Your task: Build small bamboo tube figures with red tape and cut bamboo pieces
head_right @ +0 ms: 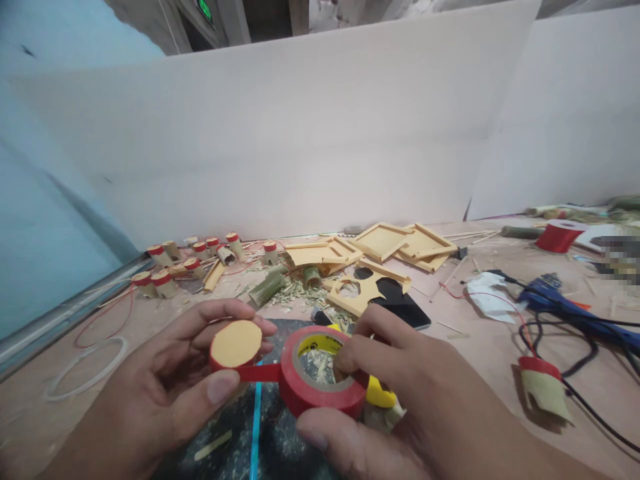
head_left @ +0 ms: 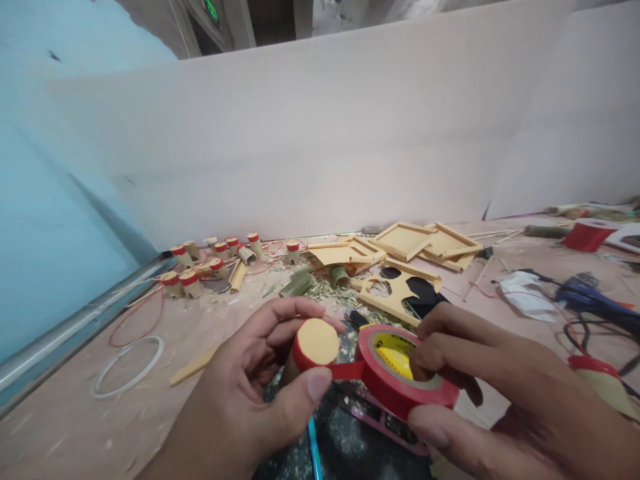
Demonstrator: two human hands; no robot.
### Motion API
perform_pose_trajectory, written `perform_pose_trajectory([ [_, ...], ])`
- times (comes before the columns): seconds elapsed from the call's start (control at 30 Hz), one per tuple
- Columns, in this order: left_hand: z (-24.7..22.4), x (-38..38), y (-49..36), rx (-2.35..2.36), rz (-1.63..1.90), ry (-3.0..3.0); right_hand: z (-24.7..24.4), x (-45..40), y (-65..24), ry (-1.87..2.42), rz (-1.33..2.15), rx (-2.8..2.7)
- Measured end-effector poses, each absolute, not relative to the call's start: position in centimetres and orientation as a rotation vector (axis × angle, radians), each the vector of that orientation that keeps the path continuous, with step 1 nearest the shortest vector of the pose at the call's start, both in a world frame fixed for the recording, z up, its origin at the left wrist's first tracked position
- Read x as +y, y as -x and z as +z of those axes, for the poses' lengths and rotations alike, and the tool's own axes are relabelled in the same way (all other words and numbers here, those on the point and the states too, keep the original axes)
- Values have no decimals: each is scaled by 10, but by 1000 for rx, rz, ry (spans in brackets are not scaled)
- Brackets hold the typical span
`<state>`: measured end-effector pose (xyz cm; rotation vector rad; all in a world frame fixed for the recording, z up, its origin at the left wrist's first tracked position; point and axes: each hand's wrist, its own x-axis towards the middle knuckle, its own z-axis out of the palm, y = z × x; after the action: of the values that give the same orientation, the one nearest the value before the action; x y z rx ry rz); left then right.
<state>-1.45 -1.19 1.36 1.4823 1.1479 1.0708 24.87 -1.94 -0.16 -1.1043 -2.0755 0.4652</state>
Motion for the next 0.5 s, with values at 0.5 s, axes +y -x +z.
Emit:
perform_pose_trajectory([
  [0.5, 32, 0, 38, 1319, 874, -2022, -34, -11, -229, 1350, 630, -2413],
])
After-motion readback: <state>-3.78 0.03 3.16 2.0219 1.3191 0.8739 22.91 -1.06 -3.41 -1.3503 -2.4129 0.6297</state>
